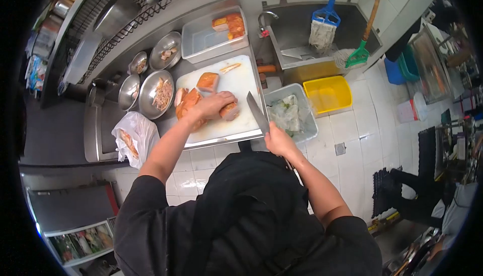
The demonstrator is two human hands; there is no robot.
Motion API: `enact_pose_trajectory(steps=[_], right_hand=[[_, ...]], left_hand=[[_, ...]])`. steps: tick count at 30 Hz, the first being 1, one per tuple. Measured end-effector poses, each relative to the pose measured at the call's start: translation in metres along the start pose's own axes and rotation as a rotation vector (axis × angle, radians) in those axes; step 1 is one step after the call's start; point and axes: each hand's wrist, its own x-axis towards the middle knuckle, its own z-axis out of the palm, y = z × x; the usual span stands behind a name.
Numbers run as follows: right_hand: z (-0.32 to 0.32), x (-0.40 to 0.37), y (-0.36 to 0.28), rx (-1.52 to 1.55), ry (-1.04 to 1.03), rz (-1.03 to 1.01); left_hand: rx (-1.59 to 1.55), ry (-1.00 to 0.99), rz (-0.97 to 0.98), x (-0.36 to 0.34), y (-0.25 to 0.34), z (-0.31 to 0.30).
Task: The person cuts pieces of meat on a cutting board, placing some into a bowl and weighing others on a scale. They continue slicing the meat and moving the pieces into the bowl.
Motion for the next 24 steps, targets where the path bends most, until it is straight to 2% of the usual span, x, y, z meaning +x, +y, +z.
enact_pose_trajectory(steps=[2,3,4,6,7,8,11,14,15,16,18,21,22,24], right_hand=[[-0.004,0.007,-0.005,0.014,-0.023,-0.006],[-0.010,0.006,-0.012,0.066,-0.072,0.049],[-0.014,0.007,-0.016,0.117,-0.119,0.106],[-0.015,0.010,-0.017,0.116,-0.127,0.101],[-0.014,0.009,-0.017,0.122,-0.135,0.105],[-0.013,0.009,-0.017,0.121,-0.140,0.106],[-0.012,0.007,-0.019,0.123,-0.152,0.108],[-0.010,0.011,-0.018,0.110,-0.141,0.085],[-0.006,0.013,-0.013,0.095,-0.136,0.065],[-0.004,0.014,-0.012,0.081,-0.134,0.048],[0.000,0.022,-0.008,0.072,-0.149,0.076],[0.007,0.031,-0.004,0.040,-0.097,0.047],[0.006,0.033,-0.006,0.050,-0.096,0.063],[0.004,0.037,-0.009,0.054,-0.090,0.075]], left_hand=[[-0.372,-0.045,-0.195,-0.001,-0.002,0.002],[-0.471,-0.002,-0.284,-0.004,0.000,-0.001],[-0.470,0.006,-0.289,-0.007,0.002,-0.004],[-0.837,0.118,-0.642,-0.015,0.004,-0.008],[-1.012,0.214,-0.631,-0.015,-0.005,0.003],[-1.016,0.214,-0.636,-0.016,-0.015,0.013],[-1.344,0.337,-0.614,-0.018,-0.010,0.006],[-1.321,0.432,-0.722,-0.017,-0.003,0.002],[-1.043,0.550,-0.687,-0.016,0.006,-0.002],[-0.766,0.564,-0.691,-0.011,0.009,0.000],[-0.464,0.689,-0.797,0.004,0.025,0.010],[-0.425,0.834,-0.720,0.022,0.016,0.039],[-0.423,0.841,-0.723,0.024,0.013,0.041],[-0.304,0.717,-0.870,0.029,0.008,0.040]])
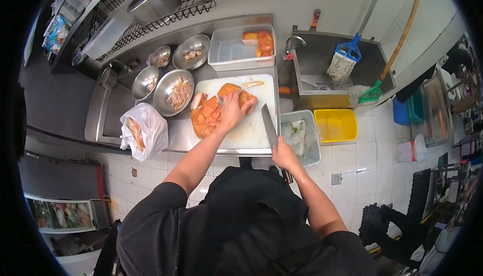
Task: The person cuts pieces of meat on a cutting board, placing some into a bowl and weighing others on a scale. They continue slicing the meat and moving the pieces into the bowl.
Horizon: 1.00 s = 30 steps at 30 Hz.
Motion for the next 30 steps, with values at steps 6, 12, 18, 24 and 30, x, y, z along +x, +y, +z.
enact_pose_trajectory(steps=[6,12,18,24,30], right_hand=[[0.005,0.002,-0.001,-0.014,0.017,0.003],[0.010,0.009,0.001,-0.021,0.027,0.020],[0.025,0.045,0.024,-0.073,0.139,-0.118],[0.011,0.038,-0.011,-0.078,0.086,-0.056],[0.015,0.038,0.001,-0.078,0.107,-0.070]], left_hand=[[0.113,-0.237,-0.280,0.068,-0.043,-0.026],[0.145,-0.731,-0.033,0.109,-0.066,-0.028],[0.253,-0.532,0.140,0.087,-0.084,-0.011],[0.173,-0.381,-0.273,0.086,-0.057,-0.028],[-1.275,-0.366,-0.380,0.090,-0.036,-0.120]])
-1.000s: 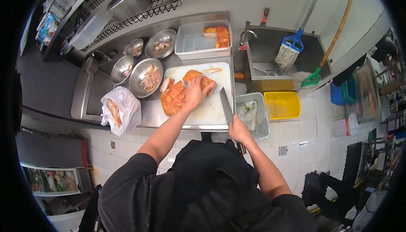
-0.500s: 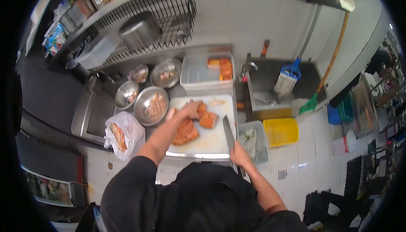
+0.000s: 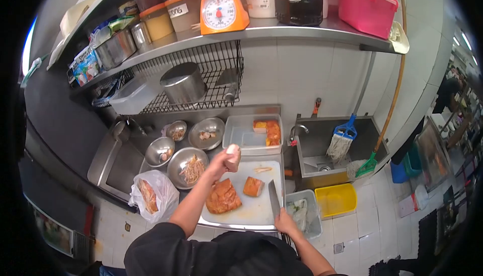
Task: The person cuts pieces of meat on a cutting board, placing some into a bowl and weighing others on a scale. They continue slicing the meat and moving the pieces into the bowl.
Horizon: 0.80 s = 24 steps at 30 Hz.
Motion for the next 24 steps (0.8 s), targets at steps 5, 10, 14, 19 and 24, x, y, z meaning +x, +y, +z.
enact_pose_trajectory(steps=[5,10,14,19,24], right_hand=[[0.004,0.007,0.002,0.024,-0.025,0.090],[0.001,0.005,0.001,0.033,0.067,0.071],[-0.001,-0.014,0.007,0.088,0.204,0.002],[-0.016,-0.053,0.013,0.362,-0.002,0.071],[-0.026,-0.067,0.023,0.363,-0.168,0.143]], left_hand=[[0.181,-0.412,0.948,-0.090,0.265,0.079],[0.636,-0.685,1.170,-0.095,0.512,0.153],[0.955,0.068,1.260,-0.066,0.556,0.182],[1.219,0.168,0.985,-0.031,0.574,0.190],[1.274,0.148,0.828,-0.022,0.582,0.189]])
